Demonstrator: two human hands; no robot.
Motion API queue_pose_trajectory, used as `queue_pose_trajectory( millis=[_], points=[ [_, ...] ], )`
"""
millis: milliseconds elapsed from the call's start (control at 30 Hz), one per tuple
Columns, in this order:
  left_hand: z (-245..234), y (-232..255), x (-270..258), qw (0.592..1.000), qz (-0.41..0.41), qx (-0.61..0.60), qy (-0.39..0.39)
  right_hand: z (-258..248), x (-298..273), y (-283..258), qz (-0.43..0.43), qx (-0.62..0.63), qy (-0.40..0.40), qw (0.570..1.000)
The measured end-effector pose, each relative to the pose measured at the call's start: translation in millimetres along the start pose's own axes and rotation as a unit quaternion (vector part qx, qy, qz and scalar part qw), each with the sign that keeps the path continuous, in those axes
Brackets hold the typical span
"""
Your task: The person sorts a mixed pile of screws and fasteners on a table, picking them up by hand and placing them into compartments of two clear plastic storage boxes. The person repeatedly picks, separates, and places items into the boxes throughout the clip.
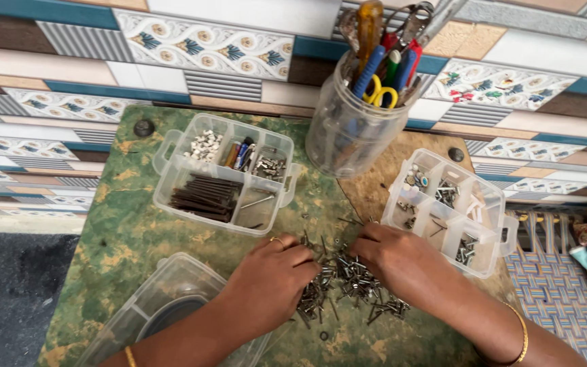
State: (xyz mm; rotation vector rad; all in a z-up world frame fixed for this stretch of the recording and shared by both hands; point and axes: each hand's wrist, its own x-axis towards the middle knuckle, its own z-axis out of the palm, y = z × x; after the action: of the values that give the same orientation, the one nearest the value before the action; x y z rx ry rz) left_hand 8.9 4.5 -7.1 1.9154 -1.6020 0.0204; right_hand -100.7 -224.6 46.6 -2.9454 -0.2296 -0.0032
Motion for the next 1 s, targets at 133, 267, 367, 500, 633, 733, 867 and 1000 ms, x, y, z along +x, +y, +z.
queue_pose_trajectory(
  millis=[133,267,367,500,633,733,867,1000],
  points=[
    [-1.8,-0.8,1.1,1.000,0.008,-0.014,0.012,-5.3,-2.2,4.0,0.018,0.023,-0.013,0.999],
    [-1.3,-1.5,2.5,1.000,-0.005,-0.007,0.000,-7.2,-0.8,-1.3,0.023,0.023,0.000,0.999],
    [-0.8,-1.3,2.7,1.000,-0.008,0.003,0.003,-23.3,-6.2,-3.2,0.026,0.040,0.034,0.998],
    [3.3,-3.9,3.7,1.000,-0.027,-0.001,-0.004,-73.8,-36.4,12.1,0.058,0.026,0.152,0.986],
    [5.1,-7.2,4.2,0.999,-0.048,-0.014,-0.004,-118.5,-63.7,35.2,0.179,-0.074,0.113,0.975],
    [6.1,-8.5,3.7,0.998,-0.055,-0.018,0.001,-130.3,-70.2,47.6,0.271,-0.102,0.016,0.957],
    [6.4,-8.2,2.8,0.998,-0.062,0.001,-0.027,-126.2,-73.5,63.0,0.318,-0.127,-0.024,0.939],
    [3.0,-4.8,4.6,0.997,-0.031,0.043,-0.055,-117.4,-72.4,72.1,0.304,-0.141,-0.031,0.942]
  ],
)
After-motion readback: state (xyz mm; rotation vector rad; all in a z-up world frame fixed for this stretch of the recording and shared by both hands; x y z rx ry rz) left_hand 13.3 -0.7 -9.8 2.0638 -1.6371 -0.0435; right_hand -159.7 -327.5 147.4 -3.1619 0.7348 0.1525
